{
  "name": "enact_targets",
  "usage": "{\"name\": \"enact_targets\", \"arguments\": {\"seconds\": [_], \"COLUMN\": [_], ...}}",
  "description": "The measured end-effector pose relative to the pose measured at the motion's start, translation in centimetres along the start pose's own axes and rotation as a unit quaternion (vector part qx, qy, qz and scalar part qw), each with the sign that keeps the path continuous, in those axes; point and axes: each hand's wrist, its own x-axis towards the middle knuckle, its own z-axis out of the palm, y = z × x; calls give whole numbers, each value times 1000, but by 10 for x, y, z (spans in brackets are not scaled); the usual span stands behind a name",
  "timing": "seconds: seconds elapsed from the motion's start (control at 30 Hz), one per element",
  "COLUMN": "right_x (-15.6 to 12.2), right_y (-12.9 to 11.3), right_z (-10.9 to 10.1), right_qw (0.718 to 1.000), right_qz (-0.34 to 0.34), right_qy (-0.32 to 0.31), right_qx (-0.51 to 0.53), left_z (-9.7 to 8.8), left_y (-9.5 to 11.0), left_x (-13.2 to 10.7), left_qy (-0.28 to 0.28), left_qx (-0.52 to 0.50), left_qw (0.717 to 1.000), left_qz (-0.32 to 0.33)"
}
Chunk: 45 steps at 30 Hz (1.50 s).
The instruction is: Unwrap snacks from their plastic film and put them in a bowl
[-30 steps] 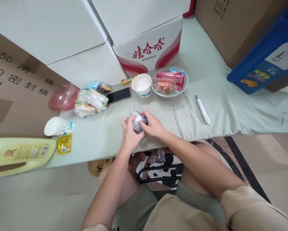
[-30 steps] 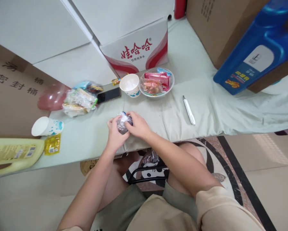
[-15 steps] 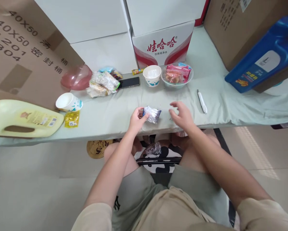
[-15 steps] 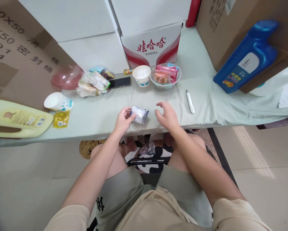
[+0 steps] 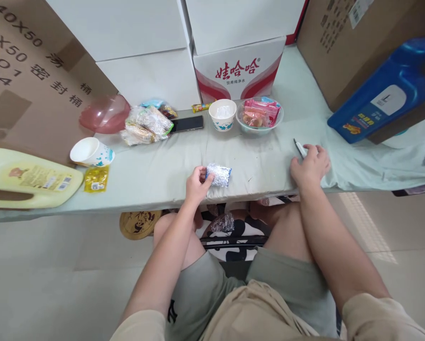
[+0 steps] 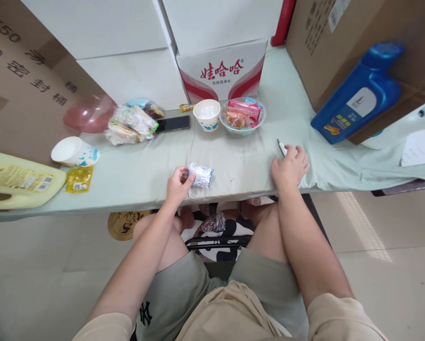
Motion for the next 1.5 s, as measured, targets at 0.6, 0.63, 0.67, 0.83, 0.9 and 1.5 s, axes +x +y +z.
{"name": "enact_targets", "arguments": {"seconds": [0.6,0.63,0.67,0.83,0.9,1.5], "right_x": [-26,-27,-28,-37,-42,-47], "right_y": [-34,-39,-43,-72,-87,-75], "right_z": [-14,-13,-12,3,9,42], "right_qw": [946,939,931,913,915,948], "right_qz": [-56,-35,-16,5,-32,-274], "right_qy": [-192,-204,-216,-242,-240,-158], "right_qx": [255,274,293,330,322,40], "left_z": [9,10,10,5,1,-11], "left_y": [25,27,28,32,30,20], "left_x": [32,30,27,17,16,35], "left_qy": [-45,-49,-50,-90,-91,-46], "left_qx": [4,3,2,36,60,147], "left_qw": [997,997,997,995,993,988], "left_qz": [60,58,50,37,37,15]}}
